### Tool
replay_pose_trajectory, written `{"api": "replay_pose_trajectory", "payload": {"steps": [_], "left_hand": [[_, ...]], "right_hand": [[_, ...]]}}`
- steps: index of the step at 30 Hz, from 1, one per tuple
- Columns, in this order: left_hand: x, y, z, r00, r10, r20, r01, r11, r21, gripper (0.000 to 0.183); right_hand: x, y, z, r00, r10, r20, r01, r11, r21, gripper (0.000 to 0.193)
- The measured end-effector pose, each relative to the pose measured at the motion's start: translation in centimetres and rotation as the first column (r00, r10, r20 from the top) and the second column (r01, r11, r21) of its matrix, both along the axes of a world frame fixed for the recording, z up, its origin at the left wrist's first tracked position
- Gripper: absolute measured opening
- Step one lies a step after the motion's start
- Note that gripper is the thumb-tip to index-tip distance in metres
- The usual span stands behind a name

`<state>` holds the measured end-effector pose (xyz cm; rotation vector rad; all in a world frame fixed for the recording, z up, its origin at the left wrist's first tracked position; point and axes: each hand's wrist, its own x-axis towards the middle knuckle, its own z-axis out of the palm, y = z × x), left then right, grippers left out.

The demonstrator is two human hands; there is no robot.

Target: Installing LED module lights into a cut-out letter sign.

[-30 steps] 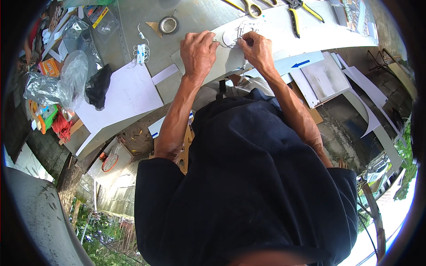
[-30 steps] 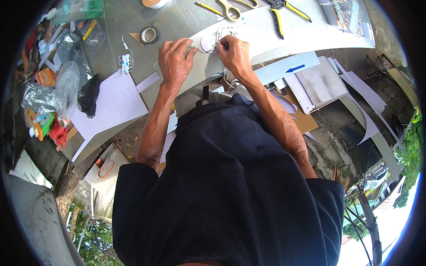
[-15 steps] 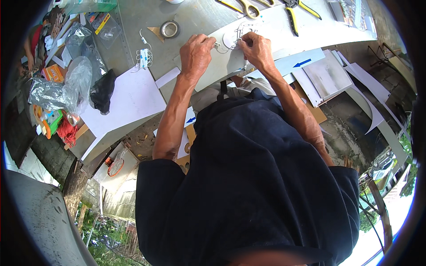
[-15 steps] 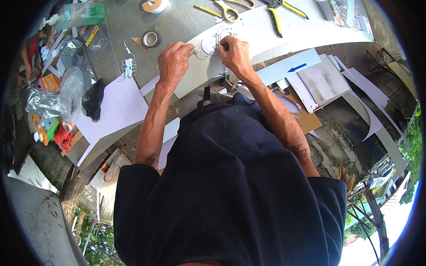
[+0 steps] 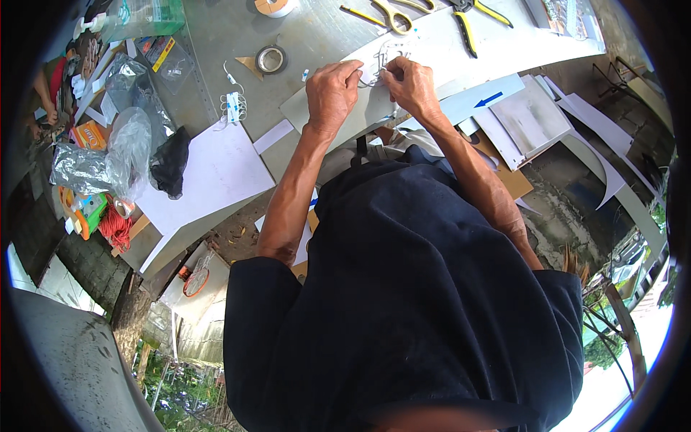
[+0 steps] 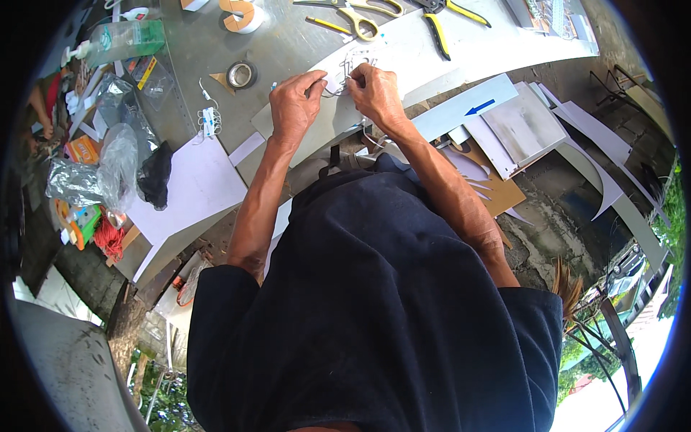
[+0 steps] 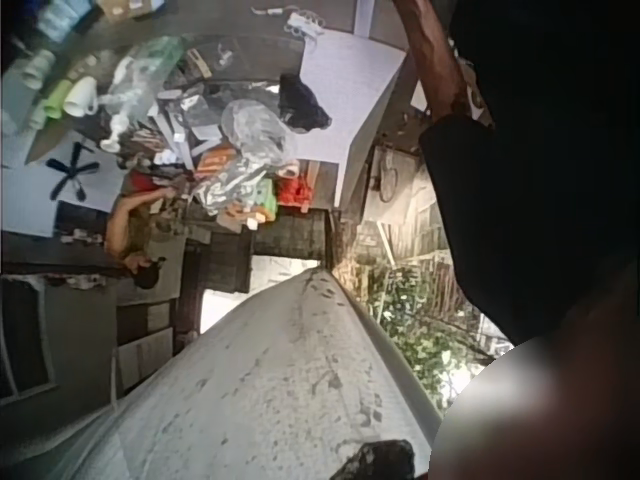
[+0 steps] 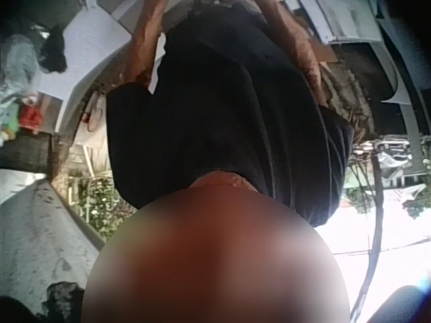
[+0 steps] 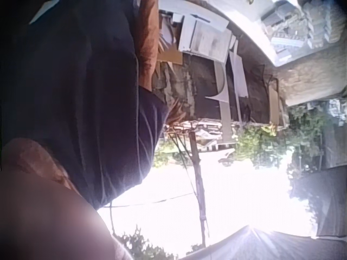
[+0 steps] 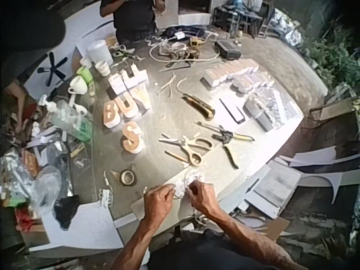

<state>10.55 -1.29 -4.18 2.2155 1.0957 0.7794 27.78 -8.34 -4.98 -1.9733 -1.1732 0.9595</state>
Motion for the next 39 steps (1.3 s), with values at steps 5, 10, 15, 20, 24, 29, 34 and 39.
{"api": "replay_pose_trajectory", "payload": {"steps": [5,10,15,20,24,29,34,39], "left_hand": [[0.8,0.5,0.1,1.000,0.006,-0.020,-0.007,0.999,-0.049,0.022],[1.6,1.5,-0.2,0.997,0.072,0.030,-0.059,0.943,-0.327,0.023],[1.7,1.8,-0.4,0.999,0.037,0.030,-0.027,0.958,-0.285,0.017],[1.3,2.2,-0.4,0.997,-0.065,0.044,0.071,0.987,-0.147,0.016],[0.7,2.6,-0.2,0.972,-0.232,-0.037,0.229,0.970,-0.078,0.019],[0.3,2.4,0.6,0.966,-0.253,-0.045,0.241,0.953,-0.183,0.023],[0.4,2.0,1.4,0.966,-0.254,-0.043,0.237,0.943,-0.232,0.035],[0.7,1.0,0.2,0.990,-0.139,-0.037,0.126,0.961,-0.247,0.041]], "right_hand": [[0.0,0.0,0.0,1.000,-0.005,0.021,0.005,1.000,-0.009,0.020],[0.1,-0.1,-0.1,1.000,0.010,0.025,-0.010,1.000,-0.004,0.020],[-0.1,0.1,1.1,1.000,0.003,-0.028,-0.004,0.999,-0.045,0.021],[0.1,0.1,0.8,1.000,-0.004,-0.026,0.003,1.000,-0.027,0.021],[0.1,0.1,0.1,1.000,-0.005,0.025,0.005,1.000,0.027,0.020],[-0.3,-0.2,0.8,0.999,-0.024,0.025,0.024,1.000,0.013,0.020],[-0.5,-0.4,0.4,0.995,-0.062,0.076,0.064,0.998,-0.025,0.021],[-0.6,-0.6,1.1,0.995,-0.039,0.092,0.043,0.998,-0.046,0.021]]}}
